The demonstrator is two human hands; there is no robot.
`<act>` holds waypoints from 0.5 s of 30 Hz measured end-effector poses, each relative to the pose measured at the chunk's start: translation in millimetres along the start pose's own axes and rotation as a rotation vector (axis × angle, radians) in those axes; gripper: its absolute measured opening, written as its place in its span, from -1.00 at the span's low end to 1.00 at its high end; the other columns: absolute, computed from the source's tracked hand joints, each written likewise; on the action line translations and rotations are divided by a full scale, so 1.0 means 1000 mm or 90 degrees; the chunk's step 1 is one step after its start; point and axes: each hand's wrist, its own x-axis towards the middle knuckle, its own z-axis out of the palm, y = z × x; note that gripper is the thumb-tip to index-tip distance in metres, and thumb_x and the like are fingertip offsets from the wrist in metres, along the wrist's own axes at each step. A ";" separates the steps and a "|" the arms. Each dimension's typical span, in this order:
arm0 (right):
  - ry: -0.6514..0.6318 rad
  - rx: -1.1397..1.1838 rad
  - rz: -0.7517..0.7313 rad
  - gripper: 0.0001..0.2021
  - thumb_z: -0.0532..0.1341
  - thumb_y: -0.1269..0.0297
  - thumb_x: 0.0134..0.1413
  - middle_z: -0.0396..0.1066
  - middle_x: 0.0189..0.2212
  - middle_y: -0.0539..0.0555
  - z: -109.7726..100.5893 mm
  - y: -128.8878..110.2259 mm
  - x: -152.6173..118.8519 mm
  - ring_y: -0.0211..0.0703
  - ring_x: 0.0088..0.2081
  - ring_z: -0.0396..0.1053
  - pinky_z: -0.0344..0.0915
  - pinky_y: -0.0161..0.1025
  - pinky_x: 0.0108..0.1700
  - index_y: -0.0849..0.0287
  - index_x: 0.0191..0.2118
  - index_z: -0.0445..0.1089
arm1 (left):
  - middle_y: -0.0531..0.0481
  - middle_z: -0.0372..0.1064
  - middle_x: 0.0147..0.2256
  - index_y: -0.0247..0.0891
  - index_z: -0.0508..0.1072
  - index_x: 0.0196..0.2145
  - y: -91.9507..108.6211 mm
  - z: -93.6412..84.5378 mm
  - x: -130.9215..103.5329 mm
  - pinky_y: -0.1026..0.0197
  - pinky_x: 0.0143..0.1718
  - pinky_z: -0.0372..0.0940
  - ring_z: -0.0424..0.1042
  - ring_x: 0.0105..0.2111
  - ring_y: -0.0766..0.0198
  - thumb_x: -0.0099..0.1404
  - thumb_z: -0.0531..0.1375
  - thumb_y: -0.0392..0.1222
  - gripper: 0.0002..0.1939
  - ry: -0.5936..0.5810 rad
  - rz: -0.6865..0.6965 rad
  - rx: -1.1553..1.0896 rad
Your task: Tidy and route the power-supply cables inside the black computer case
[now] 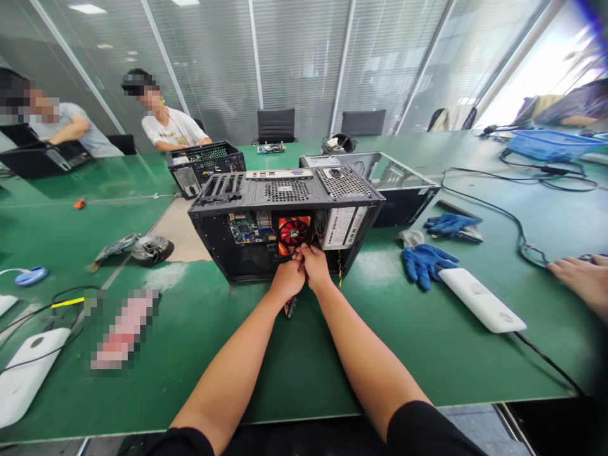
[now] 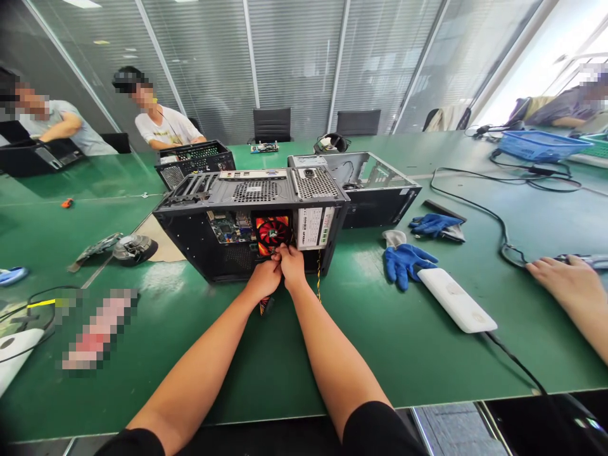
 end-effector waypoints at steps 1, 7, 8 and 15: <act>-0.003 0.004 -0.002 -0.81 0.19 0.16 -0.10 0.23 -0.71 -0.09 0.000 0.000 0.000 -0.22 -0.54 0.33 0.26 -0.23 -0.39 0.15 -0.55 0.28 | -0.19 0.43 -0.19 -0.28 0.44 -0.20 -0.001 0.000 0.000 0.18 -0.13 0.20 0.41 -0.17 0.08 0.28 -0.06 -0.22 -0.70 0.002 0.002 -0.013; -0.078 0.038 0.044 -0.75 0.19 0.08 -0.08 0.34 -0.65 -0.04 -0.007 -0.003 -0.006 -0.18 -0.51 0.37 0.23 -0.27 -0.49 0.17 -0.39 0.37 | -0.05 0.35 -0.49 -0.31 0.40 -0.32 -0.003 0.000 -0.005 0.30 -0.42 0.22 0.35 -0.52 0.32 0.31 -0.08 -0.13 -0.68 -0.038 -0.037 -0.146; -0.102 0.045 0.061 -0.72 0.17 0.06 -0.07 0.37 -0.62 -0.02 -0.010 -0.004 -0.007 -0.18 -0.52 0.37 0.20 -0.30 -0.54 0.18 -0.33 0.38 | 0.02 0.27 -0.57 -0.32 0.38 -0.32 -0.003 0.001 -0.006 0.33 -0.52 0.17 0.26 -0.62 0.39 0.33 -0.11 -0.09 -0.66 -0.062 -0.059 -0.209; -0.146 0.055 0.086 -0.68 0.22 0.04 -0.10 0.46 -0.52 0.05 -0.016 -0.002 -0.005 -0.22 -0.57 0.35 0.01 -0.37 -0.68 0.19 -0.29 0.37 | 0.14 0.10 -0.65 -0.33 0.36 -0.36 -0.006 0.002 -0.009 0.38 -0.65 0.01 0.08 -0.71 0.47 0.31 -0.08 -0.01 -0.64 -0.097 -0.107 -0.379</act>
